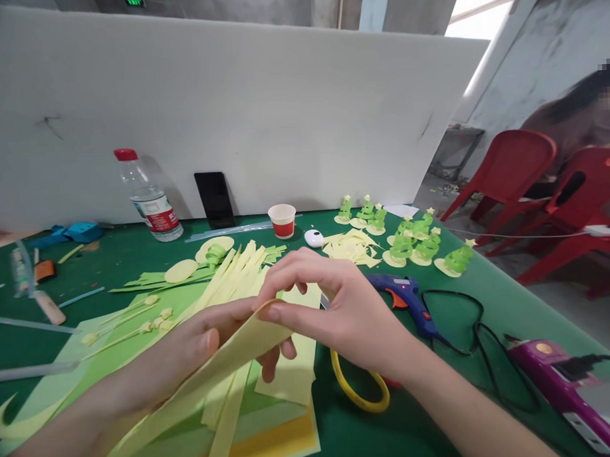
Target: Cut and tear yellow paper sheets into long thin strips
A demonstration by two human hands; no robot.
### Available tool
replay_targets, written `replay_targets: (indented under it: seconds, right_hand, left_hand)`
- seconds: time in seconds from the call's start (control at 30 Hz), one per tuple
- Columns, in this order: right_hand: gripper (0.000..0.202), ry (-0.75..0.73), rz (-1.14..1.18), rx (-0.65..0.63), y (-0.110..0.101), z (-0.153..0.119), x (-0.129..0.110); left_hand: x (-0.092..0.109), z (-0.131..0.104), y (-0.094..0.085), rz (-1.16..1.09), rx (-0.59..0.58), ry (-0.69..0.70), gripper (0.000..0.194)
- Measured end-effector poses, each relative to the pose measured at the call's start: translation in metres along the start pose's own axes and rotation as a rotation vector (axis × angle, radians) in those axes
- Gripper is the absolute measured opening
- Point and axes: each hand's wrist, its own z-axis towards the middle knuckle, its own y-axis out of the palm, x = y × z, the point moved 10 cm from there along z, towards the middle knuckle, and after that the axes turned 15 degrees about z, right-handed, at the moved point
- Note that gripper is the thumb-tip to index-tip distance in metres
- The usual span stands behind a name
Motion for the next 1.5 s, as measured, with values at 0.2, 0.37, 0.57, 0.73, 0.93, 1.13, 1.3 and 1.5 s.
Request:
replay_targets:
  seconds: [0.2,0.37,0.57,0.73,0.93,1.13,1.3,1.5]
  right_hand:
    - [0.012,-0.041,-0.02,-0.005,-0.006,0.002,-0.004]
    - [0.019,0.178,-0.162,0.031,-0.013,0.0,0.013]
    - [0.007,0.117,-0.212,0.024,-0.01,-0.001,0.008]
    - [0.006,0.067,-0.032,0.043,-0.008,0.001,0.008]
    - [0.007,-0.056,-0.188,0.161,-0.01,-0.002,-0.009]
    - [0.007,-0.006,-0.205,0.204,-0.009,-0.008,-0.01]
    - [0.009,-0.02,-0.163,0.166,0.003,-0.009,-0.012]
    - [0.01,-0.03,-0.136,0.193,0.006,-0.014,-0.013]
  left_hand:
    - [-0.018,0.001,-0.006,-0.048,-0.005,-0.148,0.035]
    - [-0.019,-0.008,-0.029,0.103,0.204,-0.319,0.03]
    - [-0.01,0.001,-0.012,0.03,0.043,-0.114,0.037]
    - [0.001,0.006,-0.001,-0.065,-0.037,0.061,0.058]
    - [-0.003,0.006,0.004,-0.107,0.029,0.009,0.033]
    - [0.003,0.0,-0.008,-0.097,0.265,-0.001,0.006]
    - [0.017,-0.014,-0.022,0.281,0.456,0.006,0.01]
    - [0.048,-0.031,-0.031,0.506,0.622,0.136,0.007]
